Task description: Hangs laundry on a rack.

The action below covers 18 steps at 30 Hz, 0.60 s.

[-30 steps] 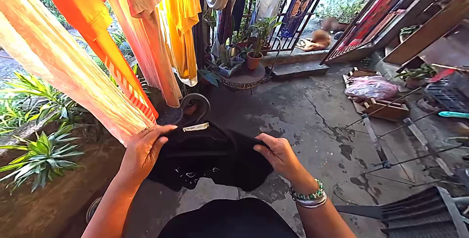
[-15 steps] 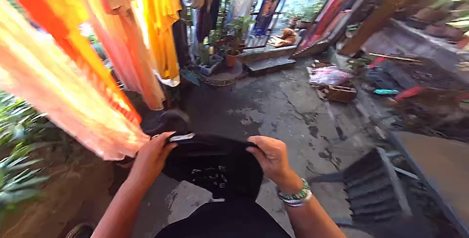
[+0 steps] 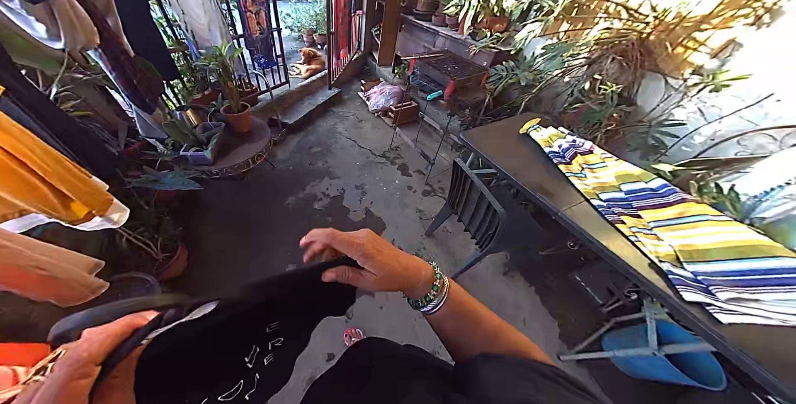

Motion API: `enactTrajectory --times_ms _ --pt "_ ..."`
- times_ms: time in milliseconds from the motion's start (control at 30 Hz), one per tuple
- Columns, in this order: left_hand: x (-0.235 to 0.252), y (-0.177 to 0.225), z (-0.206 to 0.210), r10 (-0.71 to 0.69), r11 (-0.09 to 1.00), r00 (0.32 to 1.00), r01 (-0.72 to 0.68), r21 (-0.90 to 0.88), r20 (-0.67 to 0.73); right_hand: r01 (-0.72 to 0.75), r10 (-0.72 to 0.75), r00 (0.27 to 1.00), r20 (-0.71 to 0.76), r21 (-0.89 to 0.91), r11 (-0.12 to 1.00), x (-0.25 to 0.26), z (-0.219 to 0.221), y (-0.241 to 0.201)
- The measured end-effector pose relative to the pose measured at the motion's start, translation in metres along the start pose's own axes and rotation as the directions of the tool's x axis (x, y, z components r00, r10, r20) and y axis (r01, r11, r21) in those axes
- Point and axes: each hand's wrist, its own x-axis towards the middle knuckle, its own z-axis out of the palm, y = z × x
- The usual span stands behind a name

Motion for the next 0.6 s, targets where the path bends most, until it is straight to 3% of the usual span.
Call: enactTrajectory --times_ms 133,233,333,400,433,500,600 --pt "0.026 -0.012 0.011 0.014 0.998 0.999 -0.011 0.060 -0.045 0.022 -0.002 0.969 -0.246 0.079 0.997 0.002 -0.010 0.010" --pt "0.034 -0.046 -0.004 -0.129 0.991 0.981 0.124 0.043 0.148 -0.016 0.044 0.927 -0.371 0.079 0.997 0.000 -0.039 0.026" --pt "0.020 -0.089 0.004 -0.222 0.896 0.931 0.312 -0.316 0.289 -0.044 0.101 0.889 -0.446 0.137 0.990 -0.002 -0.070 0.050" --pt "0.017 -0.102 0.024 -0.253 0.821 0.935 0.343 -0.456 0.247 -0.032 0.105 0.877 -0.469 0.160 0.987 0.001 -0.090 0.070" --pt "0.022 -0.103 0.032 -0.263 0.838 0.945 0.324 -0.439 0.196 -0.024 0.099 0.878 -0.467 0.164 0.986 0.003 -0.098 0.080" --pt "0.041 -0.100 0.043 -0.235 0.940 0.970 0.241 -0.241 0.057 -0.022 0.071 0.906 -0.417 0.121 0.992 0.005 -0.117 0.100" --pt "0.074 -0.095 0.051 -0.164 0.986 0.978 0.165 0.000 -0.125 -0.033 -0.007 0.942 -0.336 -0.111 0.993 0.005 -0.150 0.134"
